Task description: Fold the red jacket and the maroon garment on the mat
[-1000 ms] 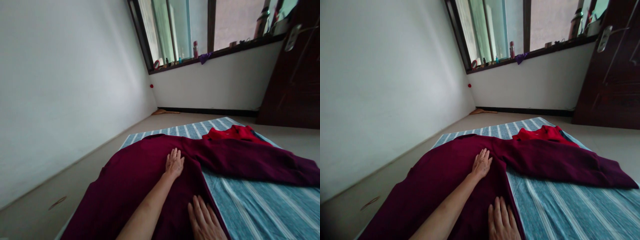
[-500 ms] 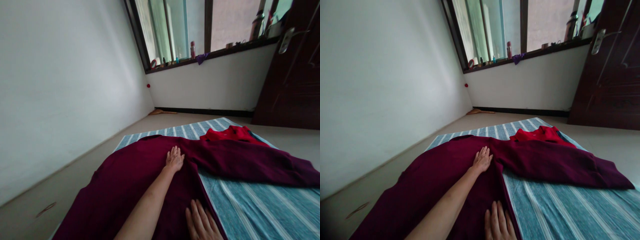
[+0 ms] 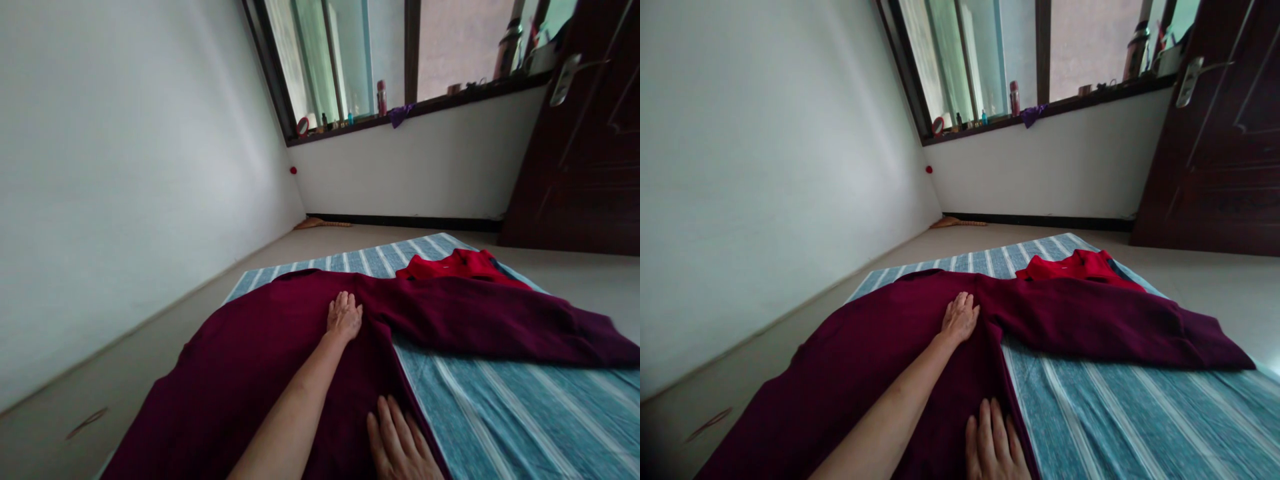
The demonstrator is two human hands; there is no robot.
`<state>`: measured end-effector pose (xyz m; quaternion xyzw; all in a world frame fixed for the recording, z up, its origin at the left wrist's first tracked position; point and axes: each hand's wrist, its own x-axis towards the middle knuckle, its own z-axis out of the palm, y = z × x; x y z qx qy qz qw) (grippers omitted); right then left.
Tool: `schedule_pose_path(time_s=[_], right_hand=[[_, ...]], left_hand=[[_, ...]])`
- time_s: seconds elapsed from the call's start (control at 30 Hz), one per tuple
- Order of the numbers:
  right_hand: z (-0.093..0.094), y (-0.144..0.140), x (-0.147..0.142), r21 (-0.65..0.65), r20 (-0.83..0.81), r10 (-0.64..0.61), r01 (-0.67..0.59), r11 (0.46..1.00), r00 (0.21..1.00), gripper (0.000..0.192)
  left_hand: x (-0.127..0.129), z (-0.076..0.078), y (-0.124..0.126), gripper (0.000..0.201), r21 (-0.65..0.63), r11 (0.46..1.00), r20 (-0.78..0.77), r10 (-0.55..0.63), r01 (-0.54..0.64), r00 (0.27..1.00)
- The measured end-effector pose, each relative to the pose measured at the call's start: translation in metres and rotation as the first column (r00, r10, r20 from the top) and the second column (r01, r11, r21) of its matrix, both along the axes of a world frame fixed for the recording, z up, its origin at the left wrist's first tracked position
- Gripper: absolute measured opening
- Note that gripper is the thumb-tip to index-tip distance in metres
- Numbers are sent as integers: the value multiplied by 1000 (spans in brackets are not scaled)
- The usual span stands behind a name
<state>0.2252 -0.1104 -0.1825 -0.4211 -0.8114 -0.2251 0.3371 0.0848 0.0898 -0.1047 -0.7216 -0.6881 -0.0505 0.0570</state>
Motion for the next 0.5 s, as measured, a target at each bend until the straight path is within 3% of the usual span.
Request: schedule_pose_path(time_s=[0.3, 0.5], right_hand=[[1, -1, -2, -38, 1, -8, 8, 999, 1000, 37], [-7, -5, -6, -94, -47, -48, 43, 995, 998, 41]], left_hand=[[-7, 14, 5, 33, 21, 993, -29, -112, 112, 993], [-13, 21, 13, 30, -16, 992, -43, -122, 122, 992]])
